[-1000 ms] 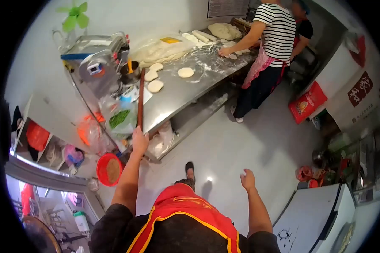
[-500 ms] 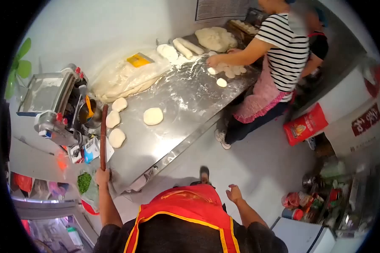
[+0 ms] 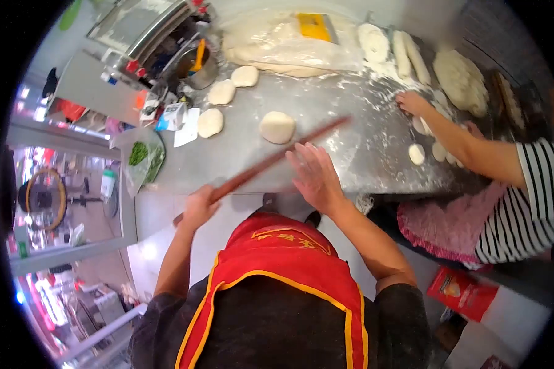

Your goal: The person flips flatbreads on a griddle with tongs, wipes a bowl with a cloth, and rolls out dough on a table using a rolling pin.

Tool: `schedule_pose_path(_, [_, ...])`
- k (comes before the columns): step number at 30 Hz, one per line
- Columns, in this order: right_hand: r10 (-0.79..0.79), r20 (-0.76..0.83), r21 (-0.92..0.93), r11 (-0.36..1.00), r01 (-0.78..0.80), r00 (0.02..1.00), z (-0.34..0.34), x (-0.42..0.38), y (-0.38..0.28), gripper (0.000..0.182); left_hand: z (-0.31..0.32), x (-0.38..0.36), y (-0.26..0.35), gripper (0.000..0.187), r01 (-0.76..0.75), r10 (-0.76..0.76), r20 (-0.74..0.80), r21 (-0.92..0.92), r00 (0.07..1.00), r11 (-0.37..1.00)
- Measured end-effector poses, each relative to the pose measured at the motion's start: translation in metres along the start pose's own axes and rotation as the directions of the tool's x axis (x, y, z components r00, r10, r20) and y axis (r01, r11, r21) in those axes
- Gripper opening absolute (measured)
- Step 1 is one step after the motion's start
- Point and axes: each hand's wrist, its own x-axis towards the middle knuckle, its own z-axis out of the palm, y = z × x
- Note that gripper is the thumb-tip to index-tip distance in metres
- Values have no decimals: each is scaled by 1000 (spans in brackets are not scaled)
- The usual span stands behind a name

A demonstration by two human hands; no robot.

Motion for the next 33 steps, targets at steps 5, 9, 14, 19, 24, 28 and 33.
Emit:
schedule_pose_path(5, [127, 560, -63, 992, -111, 819, 30, -7, 37, 32, -3, 65, 44, 31, -256, 269, 254, -85, 929, 963])
schedule_pose_path(9, [257, 500, -92, 965, -245, 827, 31, -37, 53, 25, 32, 144, -52, 45, -165, 134, -121, -309, 984, 936])
schedule_pose_path(14, [352, 451, -132, 935, -328, 821, 38, -36, 51, 25, 10, 228, -111, 61, 430, -451, -144, -157, 881, 889])
schedule_pose_path(19, [351, 432, -97, 934, -344, 831, 58, -23, 48, 17, -4, 260, -141, 58, 501, -439, 245, -340, 864, 796])
schedule_pose_path(24, [370, 427, -69, 923, -378, 825, 71, -8, 49, 18, -22, 272, -156, 34, 346, -321, 137, -476, 937, 809])
schedule_pose_path(28, [366, 468, -119, 928, -353, 804, 74, 6, 61, 25, -32, 293, -142, 36, 136, -123, -345, 16, 931, 991])
schedule_pose_path(33, [317, 478, -93, 946, -312, 819, 78, 6, 68, 30, 45, 282, -33, 51, -394, 426, -6, -392, 905, 831])
